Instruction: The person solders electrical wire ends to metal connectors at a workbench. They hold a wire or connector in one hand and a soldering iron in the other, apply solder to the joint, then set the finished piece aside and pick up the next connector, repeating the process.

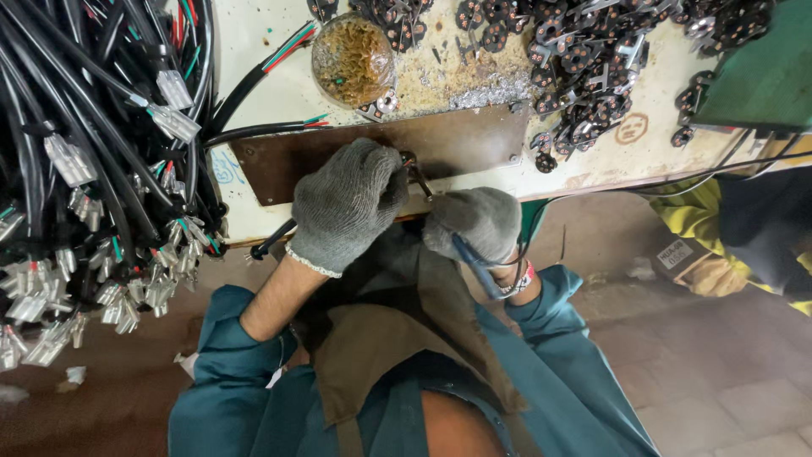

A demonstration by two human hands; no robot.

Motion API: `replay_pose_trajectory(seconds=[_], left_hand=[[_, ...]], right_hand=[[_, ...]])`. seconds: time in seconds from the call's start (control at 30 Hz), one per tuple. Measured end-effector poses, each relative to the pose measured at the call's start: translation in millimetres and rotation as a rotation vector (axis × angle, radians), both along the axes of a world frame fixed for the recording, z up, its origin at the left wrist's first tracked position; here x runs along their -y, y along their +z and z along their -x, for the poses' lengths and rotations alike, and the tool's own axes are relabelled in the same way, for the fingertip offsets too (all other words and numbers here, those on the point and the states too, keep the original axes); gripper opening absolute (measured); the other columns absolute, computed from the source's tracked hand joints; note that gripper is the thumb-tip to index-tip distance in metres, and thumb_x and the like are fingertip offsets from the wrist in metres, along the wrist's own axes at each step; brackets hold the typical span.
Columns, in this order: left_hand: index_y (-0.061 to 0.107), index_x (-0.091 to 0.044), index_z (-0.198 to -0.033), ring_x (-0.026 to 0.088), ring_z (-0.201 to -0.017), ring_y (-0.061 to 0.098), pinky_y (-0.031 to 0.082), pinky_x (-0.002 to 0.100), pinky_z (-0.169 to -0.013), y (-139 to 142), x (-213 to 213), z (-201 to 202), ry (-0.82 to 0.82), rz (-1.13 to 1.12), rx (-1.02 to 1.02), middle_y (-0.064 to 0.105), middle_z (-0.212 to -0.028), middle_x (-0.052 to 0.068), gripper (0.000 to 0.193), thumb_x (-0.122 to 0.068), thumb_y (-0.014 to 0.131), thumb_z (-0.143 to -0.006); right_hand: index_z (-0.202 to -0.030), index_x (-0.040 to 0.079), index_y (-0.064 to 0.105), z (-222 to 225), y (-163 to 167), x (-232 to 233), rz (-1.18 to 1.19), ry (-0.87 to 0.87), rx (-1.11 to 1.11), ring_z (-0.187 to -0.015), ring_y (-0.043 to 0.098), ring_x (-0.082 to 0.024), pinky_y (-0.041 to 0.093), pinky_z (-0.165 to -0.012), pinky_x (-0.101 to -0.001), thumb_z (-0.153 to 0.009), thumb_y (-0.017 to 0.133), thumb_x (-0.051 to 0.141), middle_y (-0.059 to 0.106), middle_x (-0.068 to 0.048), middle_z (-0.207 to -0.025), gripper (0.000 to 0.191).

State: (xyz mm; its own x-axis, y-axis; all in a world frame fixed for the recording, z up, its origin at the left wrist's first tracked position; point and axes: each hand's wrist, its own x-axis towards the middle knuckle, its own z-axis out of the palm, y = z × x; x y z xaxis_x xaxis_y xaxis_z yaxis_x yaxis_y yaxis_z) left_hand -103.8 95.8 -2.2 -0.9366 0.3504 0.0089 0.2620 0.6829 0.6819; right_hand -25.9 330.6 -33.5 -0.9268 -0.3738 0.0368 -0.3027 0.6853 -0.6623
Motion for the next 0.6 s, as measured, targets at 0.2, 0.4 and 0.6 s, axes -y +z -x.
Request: replay_pose_trajectory(seconds=[0.2,0.4,0.6], left_hand=[[0.066,-0.014,-0.105,0.027,-0.089,0.068,0.054,0.042,-0.065,-3,-2,-3,-0.049,0.039,-0.003,0.066,-0.101,0.006,0.02,-0.02,0.076,-0.089],[0.066,-0.015,-0.107,0.028,-0.091,0.068,0.056,0.042,-0.069,-12,-5,-11,0.012,0.004,-0.044,0.067,-0.104,0.007,0.023,-0.022,0.077,-0.088],[0.067,-0.016,-0.104,0.027,-0.088,0.069,0.056,0.042,-0.068,-17,-3,-13,0.018,-0.003,-0.057,0.068,-0.101,0.006,0.021,-0.017,0.078,-0.086]], right_hand=[[-0.103,0.013,0.074,13,8,0,0.04,0.096,-0.043,-0.077,0.071,-0.031,0.054,-0.065,-0.0413,-0.072,0.088,0.026,0.075,-0.008,-0.094,0.036],[-0.102,0.012,0.075,12,9,2,0.088,0.037,0.004,-0.076,0.07,-0.032,0.054,-0.065,-0.0416,-0.07,0.086,0.022,0.073,-0.008,-0.089,0.035],[-0.095,0.012,0.074,12,12,9,0.1,-0.082,-0.007,-0.071,0.068,-0.032,0.052,-0.063,-0.0412,-0.072,0.082,0.013,0.07,-0.008,-0.08,0.024]])
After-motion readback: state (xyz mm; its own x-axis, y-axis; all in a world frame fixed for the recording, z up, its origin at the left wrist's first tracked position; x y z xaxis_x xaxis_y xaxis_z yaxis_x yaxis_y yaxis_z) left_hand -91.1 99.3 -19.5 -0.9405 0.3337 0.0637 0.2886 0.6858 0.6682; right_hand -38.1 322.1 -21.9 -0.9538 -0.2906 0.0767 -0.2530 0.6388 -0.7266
